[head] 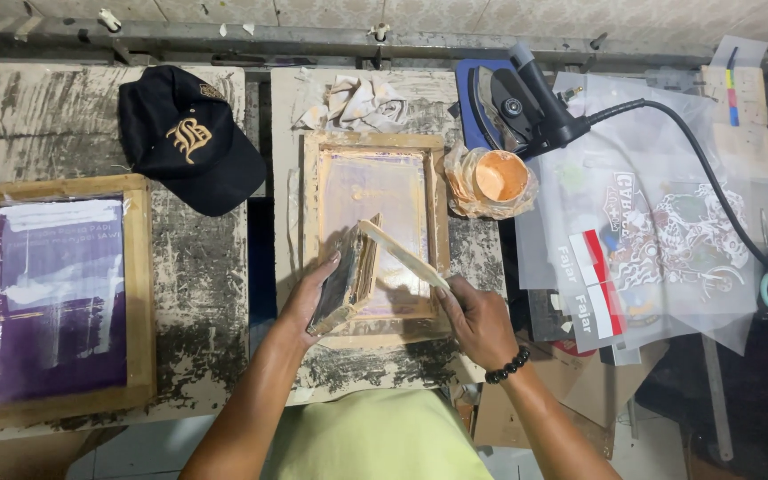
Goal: The person uses a squeegee to spread orange ink across a screen printing frame. They then use a spatula to scoop more ink from a container and apply it to the screen before resuming the spreading motion with the squeegee.
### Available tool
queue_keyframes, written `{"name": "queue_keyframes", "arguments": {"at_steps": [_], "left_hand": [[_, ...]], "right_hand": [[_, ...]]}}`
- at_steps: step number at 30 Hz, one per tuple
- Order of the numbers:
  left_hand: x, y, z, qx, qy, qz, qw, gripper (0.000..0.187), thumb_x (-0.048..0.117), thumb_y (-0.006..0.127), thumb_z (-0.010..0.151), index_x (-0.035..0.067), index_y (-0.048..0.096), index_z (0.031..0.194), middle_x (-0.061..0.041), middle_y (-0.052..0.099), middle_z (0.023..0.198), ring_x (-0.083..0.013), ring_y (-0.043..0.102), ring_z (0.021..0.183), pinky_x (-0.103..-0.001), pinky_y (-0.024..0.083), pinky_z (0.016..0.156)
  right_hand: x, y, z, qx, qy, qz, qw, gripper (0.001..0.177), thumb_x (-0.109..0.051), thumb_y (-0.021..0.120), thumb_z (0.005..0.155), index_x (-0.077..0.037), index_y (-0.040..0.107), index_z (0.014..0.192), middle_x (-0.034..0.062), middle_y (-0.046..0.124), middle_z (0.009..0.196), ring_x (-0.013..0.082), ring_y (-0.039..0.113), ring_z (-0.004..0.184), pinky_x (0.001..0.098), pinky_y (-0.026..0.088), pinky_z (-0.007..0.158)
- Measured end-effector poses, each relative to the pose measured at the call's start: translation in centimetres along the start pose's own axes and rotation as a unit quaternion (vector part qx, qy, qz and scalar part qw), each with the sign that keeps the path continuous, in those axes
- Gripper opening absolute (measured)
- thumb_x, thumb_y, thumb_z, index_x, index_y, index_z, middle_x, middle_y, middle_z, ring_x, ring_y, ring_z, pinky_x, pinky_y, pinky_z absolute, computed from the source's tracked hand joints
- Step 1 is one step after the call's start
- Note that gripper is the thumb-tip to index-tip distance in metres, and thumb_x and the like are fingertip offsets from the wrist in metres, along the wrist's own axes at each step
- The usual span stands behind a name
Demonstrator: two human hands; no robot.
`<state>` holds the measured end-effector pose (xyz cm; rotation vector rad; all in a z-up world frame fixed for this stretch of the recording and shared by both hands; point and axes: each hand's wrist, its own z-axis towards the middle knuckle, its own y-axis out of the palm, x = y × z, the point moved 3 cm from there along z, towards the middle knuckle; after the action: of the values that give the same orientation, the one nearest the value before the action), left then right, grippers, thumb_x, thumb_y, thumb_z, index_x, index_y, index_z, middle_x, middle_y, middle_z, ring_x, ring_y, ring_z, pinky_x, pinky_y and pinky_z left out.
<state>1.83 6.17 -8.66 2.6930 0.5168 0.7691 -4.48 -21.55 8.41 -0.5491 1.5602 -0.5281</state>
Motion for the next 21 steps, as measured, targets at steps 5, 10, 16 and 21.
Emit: {"name": "queue_keyframes", "arguments": {"at_steps": [5, 10, 16, 21], "left_hand": [[2.7, 4.8, -8.5, 0.007, -0.015, -0.013, 1.0, 0.044, 0.046, 0.084, 0.081, 0.011, 0.073, 0.106, -0.01, 0.067, 0.081, -0.0203, 0.065, 0.068, -0.032, 0.053, 0.052], [3.7, 6.6, -10.5, 0.008, -0.017, -0.01, 1.0, 0.044, 0.045, 0.084, 0.083, 0.01, 0.068, 0.104, -0.006, 0.056, 0.076, -0.0166, 0.057, 0.063, -0.027, 0.046, 0.044], [2.8, 5.5, -9.3, 0.04, -0.019, -0.035, 0.998, 0.047, 0.048, 0.086, 0.08, 0.009, 0.064, 0.095, -0.004, 0.048, 0.07, -0.018, 0.054, 0.058, -0.027, 0.042, 0.042], [1.7, 5.2, -6.2, 0.038, -0.028, -0.048, 0.998, 0.042, 0.046, 0.083, 0.083, 0.009, 0.064, 0.086, -0.007, 0.048, 0.066, -0.0209, 0.051, 0.05, -0.033, 0.045, 0.04]], "right_hand": [[1.5, 1.4, 2.0, 0.005, 0.01, -0.051, 0.999, 0.032, -0.031, 0.053, 0.107, -0.012, 0.061, 0.082, 0.0223, 0.06, 0.052, 0.0453, 0.059, 0.047, 0.0434, 0.045, 0.05], [3.9, 3.3, 3.8, 0.01, 0.023, -0.095, 0.995, 0.036, -0.037, 0.052, 0.107, -0.01, 0.06, 0.085, 0.0253, 0.061, 0.055, 0.0515, 0.062, 0.057, 0.054, 0.047, 0.054], [3.2, 2.6, 2.7, 0.041, 0.039, -0.017, 0.998, 0.038, -0.025, 0.038, 0.112, -0.008, 0.065, 0.092, 0.0173, 0.06, 0.048, 0.0328, 0.058, 0.041, 0.038, 0.046, 0.048], [-0.2, 1.1, -0.8, 0.03, 0.007, 0.046, 0.998, 0.027, -0.02, 0.052, 0.103, -0.015, 0.078, 0.105, 0.0225, 0.06, 0.053, 0.0308, 0.056, 0.044, 0.0424, 0.048, 0.051]]}}
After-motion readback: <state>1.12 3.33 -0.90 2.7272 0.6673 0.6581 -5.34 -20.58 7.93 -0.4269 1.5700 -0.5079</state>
